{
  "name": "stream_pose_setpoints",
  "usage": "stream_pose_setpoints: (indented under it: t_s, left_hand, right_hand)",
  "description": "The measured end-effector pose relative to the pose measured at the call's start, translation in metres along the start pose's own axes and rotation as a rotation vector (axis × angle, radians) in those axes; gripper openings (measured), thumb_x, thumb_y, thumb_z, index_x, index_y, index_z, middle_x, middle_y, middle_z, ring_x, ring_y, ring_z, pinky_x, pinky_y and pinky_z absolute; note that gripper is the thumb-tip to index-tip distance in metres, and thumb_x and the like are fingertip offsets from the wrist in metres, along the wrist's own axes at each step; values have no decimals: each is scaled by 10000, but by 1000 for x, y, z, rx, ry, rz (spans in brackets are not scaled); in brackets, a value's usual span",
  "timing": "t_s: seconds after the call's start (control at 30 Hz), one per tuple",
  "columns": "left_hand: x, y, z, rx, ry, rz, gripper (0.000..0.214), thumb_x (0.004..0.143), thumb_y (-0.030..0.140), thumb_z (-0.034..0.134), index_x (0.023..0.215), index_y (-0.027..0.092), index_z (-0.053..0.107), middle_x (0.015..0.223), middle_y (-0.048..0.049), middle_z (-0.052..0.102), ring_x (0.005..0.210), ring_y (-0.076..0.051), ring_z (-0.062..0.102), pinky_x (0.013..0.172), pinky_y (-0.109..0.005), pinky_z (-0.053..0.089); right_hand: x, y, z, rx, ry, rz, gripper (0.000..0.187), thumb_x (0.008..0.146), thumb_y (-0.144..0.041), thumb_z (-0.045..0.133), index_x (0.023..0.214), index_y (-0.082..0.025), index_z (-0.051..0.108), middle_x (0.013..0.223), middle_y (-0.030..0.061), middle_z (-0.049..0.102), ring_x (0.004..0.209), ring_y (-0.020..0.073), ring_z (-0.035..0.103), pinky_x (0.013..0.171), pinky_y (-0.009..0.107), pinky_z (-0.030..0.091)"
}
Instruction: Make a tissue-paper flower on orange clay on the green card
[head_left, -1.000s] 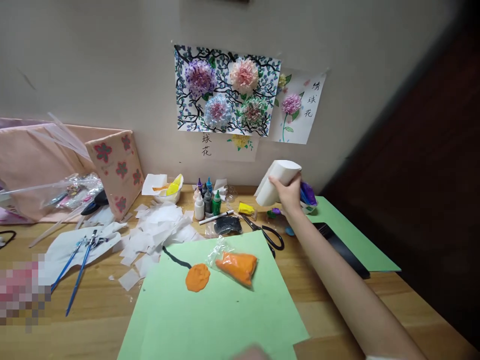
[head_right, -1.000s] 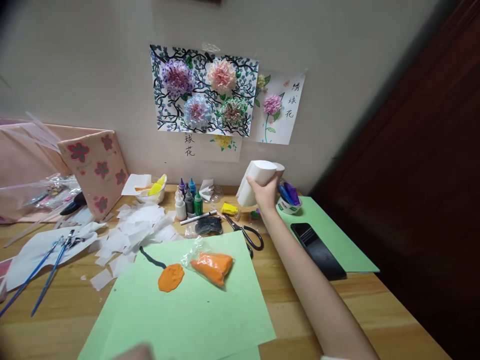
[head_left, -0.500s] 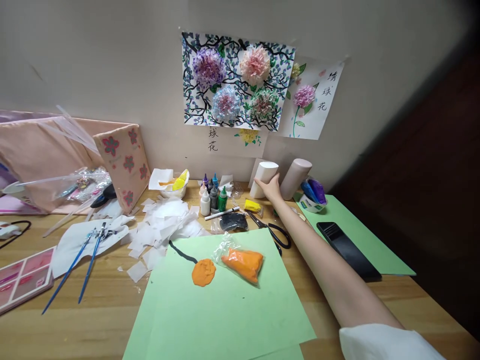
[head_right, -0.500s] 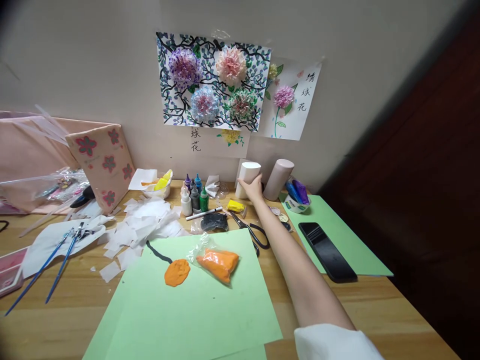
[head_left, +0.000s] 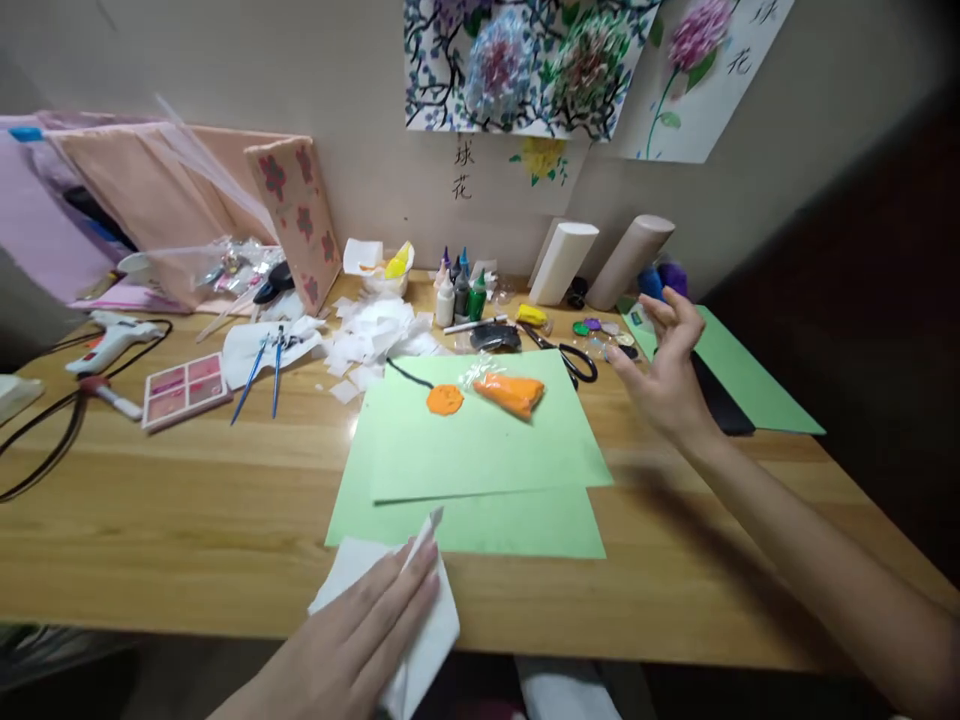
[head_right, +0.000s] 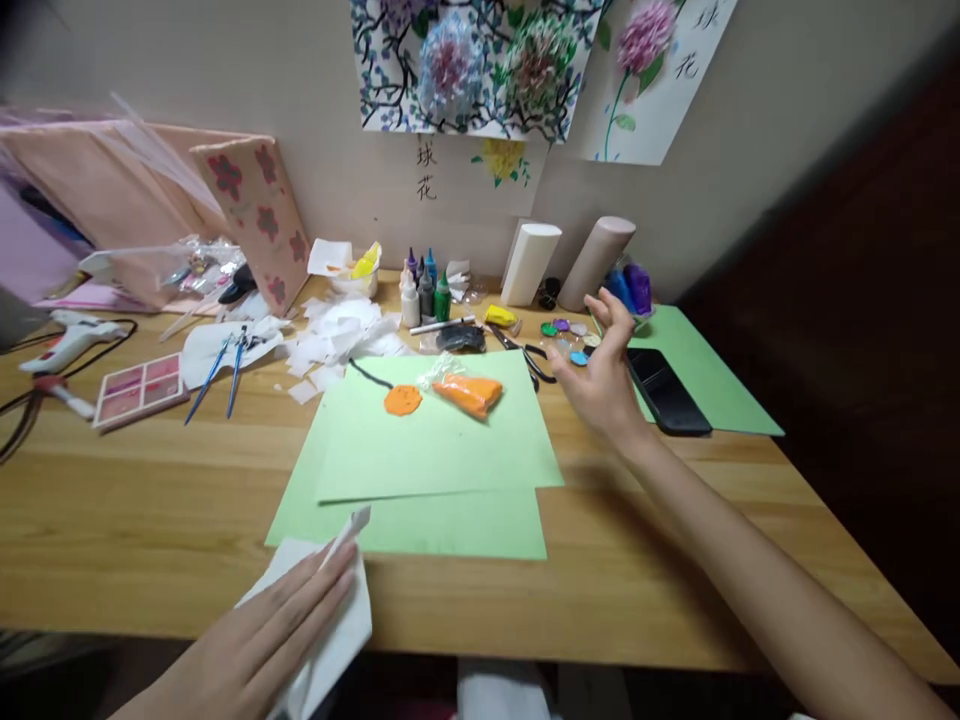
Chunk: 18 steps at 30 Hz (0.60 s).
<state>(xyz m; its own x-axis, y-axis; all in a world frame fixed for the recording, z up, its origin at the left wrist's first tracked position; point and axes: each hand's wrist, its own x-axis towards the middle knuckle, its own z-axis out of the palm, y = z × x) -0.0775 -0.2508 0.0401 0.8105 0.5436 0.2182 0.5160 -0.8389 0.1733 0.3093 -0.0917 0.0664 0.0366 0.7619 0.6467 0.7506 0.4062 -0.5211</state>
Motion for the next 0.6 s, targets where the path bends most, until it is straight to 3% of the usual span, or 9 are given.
stream_pose_setpoints:
  t_s: [0.07, 0.13, 0.23, 0.27, 0.33, 0.47, 0.53, 0.6]
  left_hand:
    - [-6, 13, 17, 43, -42, -68, 775, 697, -74, 254, 1451, 61, 133, 1482, -145, 258, 1352, -233, 289, 1098, -340, 313]
    - [-8, 26, 36, 99, -35, -92, 813, 662, -58, 265, 1452, 40, 102, 1472, -162, 265, 1358, -268, 265, 1105, -385, 299]
    - [1, 47, 60, 154, -10, -5, 728, 713, 40, 310, 1430, -4, 188, 1455, -182, 285, 1352, -306, 262, 1110, -377, 297]
    - [8, 53, 65, 180, -36, 42, 711, 717, 49, 319, 1418, -17, 218, 1459, -190, 272, 1350, -311, 264, 1117, -381, 286]
    - [28, 65, 75, 233, 23, 119, 646, 759, 82, 321, 1391, -40, 272, 1452, -211, 278, 1341, -318, 283, 1120, -394, 267]
    - [59, 79, 85, 298, 72, 182, 592, 830, 146, 327, 1383, -58, 276, 1453, -240, 247, 1333, -314, 307, 1127, -404, 237]
    - [54, 74, 83, 291, 94, 150, 607, 807, 100, 312, 1392, -53, 258, 1457, -226, 247, 1329, -306, 317, 1120, -403, 255]
    - [33, 60, 76, 260, 121, 77, 672, 745, 15, 291, 1408, -51, 206, 1440, -215, 292, 1326, -290, 329, 1096, -393, 302]
  right_hand:
    - [-18, -18, -5, 7, -40, -15, 709, 790, -316, 593, 1360, -263, 175, 1389, 100, 313, 1336, 236, 295, 1110, 505, 245]
    - [-30, -32, -4, 10, -67, -16, 693, 801, -314, 584, 1359, -251, 179, 1394, 108, 308, 1338, 244, 292, 1112, 506, 242]
    - [-41, -49, 1, 36, -92, -14, 663, 823, -325, 558, 1358, -230, 177, 1399, 124, 309, 1338, 260, 295, 1115, 493, 248]
    - [-43, -54, 3, 46, -97, -13, 660, 827, -332, 551, 1358, -228, 173, 1401, 125, 310, 1338, 263, 294, 1115, 494, 249]
    - [-47, -61, 7, 58, -107, -7, 669, 827, -346, 549, 1361, -227, 162, 1412, 124, 295, 1340, 266, 286, 1117, 501, 245]
    - [-58, -65, 11, 81, -135, -12, 693, 816, -333, 563, 1366, -235, 153, 1430, 115, 259, 1345, 260, 270, 1123, 501, 232]
    - [-63, -64, 12, 95, -165, 4, 677, 822, -316, 558, 1365, -239, 160, 1424, 113, 270, 1345, 250, 269, 1126, 490, 226]
    - [-68, -62, 13, 108, -192, 24, 662, 829, -306, 555, 1361, -241, 167, 1421, 113, 279, 1345, 241, 270, 1127, 478, 226]
